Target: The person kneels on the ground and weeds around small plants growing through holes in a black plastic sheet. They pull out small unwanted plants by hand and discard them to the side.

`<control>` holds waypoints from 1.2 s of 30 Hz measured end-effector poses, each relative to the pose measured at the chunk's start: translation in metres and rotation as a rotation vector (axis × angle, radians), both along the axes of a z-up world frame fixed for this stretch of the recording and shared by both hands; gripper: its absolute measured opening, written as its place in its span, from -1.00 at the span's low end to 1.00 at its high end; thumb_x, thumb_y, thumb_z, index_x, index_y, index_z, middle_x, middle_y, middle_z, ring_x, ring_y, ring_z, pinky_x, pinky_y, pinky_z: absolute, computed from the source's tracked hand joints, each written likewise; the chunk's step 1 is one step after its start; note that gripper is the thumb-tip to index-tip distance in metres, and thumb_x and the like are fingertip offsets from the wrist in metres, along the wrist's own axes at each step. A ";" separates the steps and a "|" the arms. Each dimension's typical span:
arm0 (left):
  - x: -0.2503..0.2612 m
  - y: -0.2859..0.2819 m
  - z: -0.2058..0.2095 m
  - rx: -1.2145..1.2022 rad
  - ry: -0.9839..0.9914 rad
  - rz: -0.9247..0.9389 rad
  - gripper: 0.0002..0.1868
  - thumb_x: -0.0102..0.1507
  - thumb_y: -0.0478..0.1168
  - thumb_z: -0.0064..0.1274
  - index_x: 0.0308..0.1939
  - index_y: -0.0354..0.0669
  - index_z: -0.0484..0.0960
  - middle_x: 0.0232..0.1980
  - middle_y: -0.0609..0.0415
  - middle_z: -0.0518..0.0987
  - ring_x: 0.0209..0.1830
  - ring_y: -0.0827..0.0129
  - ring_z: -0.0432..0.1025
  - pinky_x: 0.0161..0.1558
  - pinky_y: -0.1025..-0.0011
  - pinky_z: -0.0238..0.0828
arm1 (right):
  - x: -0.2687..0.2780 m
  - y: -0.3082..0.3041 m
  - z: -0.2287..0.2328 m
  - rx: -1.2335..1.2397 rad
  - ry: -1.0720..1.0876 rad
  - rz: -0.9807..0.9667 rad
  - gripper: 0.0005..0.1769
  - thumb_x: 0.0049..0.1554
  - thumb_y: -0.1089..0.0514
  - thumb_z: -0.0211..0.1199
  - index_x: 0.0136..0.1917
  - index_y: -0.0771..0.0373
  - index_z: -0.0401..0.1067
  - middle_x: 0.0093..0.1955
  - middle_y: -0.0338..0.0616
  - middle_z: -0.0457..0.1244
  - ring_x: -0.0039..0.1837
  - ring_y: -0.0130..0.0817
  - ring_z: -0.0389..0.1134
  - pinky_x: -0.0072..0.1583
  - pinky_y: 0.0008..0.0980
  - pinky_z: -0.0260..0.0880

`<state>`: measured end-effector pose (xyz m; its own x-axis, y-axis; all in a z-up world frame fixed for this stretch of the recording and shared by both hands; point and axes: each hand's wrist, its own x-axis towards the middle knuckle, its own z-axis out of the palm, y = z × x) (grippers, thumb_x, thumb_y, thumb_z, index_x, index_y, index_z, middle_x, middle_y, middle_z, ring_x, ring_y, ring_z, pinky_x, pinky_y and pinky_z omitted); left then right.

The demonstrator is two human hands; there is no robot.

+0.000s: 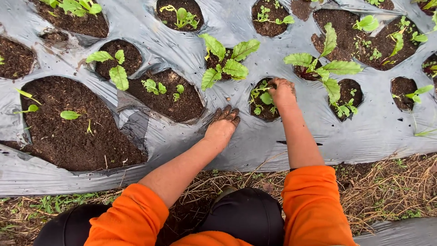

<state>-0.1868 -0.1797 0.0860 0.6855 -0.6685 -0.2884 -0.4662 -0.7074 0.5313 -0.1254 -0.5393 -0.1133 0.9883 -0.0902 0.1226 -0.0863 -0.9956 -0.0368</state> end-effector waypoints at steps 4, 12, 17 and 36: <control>0.002 -0.003 -0.001 0.005 0.006 0.022 -0.60 0.31 -0.34 -0.01 0.24 -0.15 0.62 0.55 0.06 0.31 0.22 -0.12 0.49 0.22 -0.07 0.46 | 0.017 0.043 0.020 0.067 0.106 -0.070 -0.70 0.06 0.12 0.43 0.10 0.08 0.60 -0.08 -0.01 0.42 0.10 0.03 0.46 0.16 0.05 0.46; -0.009 -0.008 -0.089 0.007 -0.254 -0.084 -0.46 0.27 -0.35 0.08 0.36 0.08 0.54 0.52 0.12 0.36 0.56 0.08 0.17 0.56 -0.01 -0.12 | -0.061 -0.021 0.090 0.098 0.144 -0.190 -0.69 0.19 0.00 0.39 0.21 -0.03 0.54 0.02 0.06 0.36 0.17 0.17 0.39 0.18 0.17 0.46; -0.010 -0.012 -0.083 0.075 -0.166 -0.128 -0.40 0.30 -0.34 0.07 0.45 0.02 0.43 0.60 0.02 0.22 0.64 0.02 -0.03 0.59 -0.06 -0.28 | -0.196 -0.047 0.199 0.014 -0.067 -0.382 -0.67 0.26 -0.03 0.40 0.25 0.10 0.57 0.04 0.17 0.41 0.16 0.23 0.41 0.25 0.07 0.40; -0.010 -0.013 -0.101 -0.008 -0.184 -0.099 -0.38 0.26 -0.43 0.08 0.42 -0.05 0.48 0.57 -0.04 0.27 0.59 -0.03 0.07 0.59 -0.07 -0.25 | 0.062 0.062 0.040 0.327 1.389 -0.671 -0.42 0.35 -0.06 0.02 0.57 0.15 0.25 0.65 0.03 0.00 0.60 0.15 -0.03 0.55 -0.19 0.05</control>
<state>-0.1965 -0.1922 -0.0153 0.6572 -0.7369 -0.1583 -0.6230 -0.6494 0.4362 -0.0635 -0.4775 -0.0733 0.0792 -0.3808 -0.9213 -0.6392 -0.7286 0.2462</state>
